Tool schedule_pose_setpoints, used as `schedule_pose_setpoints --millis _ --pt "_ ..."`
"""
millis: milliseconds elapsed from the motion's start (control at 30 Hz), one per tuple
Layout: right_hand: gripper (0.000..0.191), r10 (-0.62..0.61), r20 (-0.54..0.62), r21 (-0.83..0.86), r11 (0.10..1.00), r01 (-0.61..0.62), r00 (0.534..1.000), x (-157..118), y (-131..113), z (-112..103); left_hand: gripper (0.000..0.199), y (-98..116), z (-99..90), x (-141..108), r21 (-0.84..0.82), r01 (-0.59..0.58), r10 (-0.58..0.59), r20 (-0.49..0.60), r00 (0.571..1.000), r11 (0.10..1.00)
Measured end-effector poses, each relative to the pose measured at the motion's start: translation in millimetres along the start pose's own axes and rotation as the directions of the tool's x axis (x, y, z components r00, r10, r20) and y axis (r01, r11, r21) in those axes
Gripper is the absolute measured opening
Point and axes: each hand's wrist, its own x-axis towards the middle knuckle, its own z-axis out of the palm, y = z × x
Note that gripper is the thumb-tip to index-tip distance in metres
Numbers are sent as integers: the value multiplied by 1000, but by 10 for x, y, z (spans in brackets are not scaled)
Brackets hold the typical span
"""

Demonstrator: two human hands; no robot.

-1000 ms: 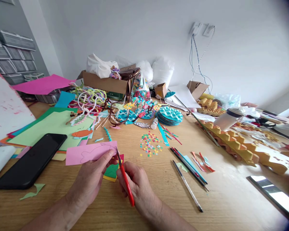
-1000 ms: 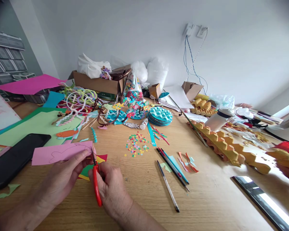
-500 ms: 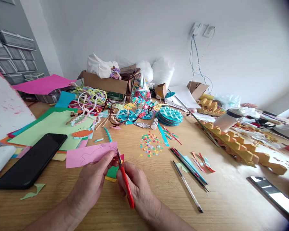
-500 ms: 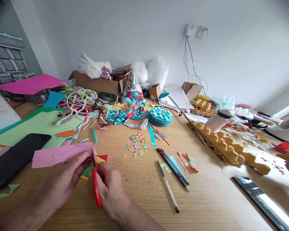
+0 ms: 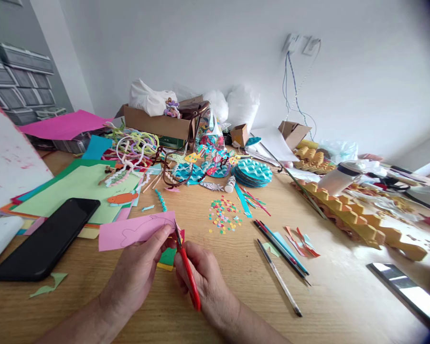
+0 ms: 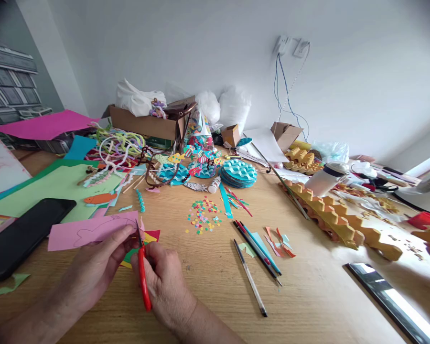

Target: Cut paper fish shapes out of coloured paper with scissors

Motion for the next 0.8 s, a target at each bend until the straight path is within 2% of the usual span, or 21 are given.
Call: schedule_pose_setpoints --millis 533,800 --pt "37 33 23 64 997 -34 999 4 25 -31 17 7 -24 47 16 -4 3 38 999 1000" --pt "40 -9 35 61 998 7 999 8 47 -59 13 31 -32 73 81 -5 0 55 998 997"
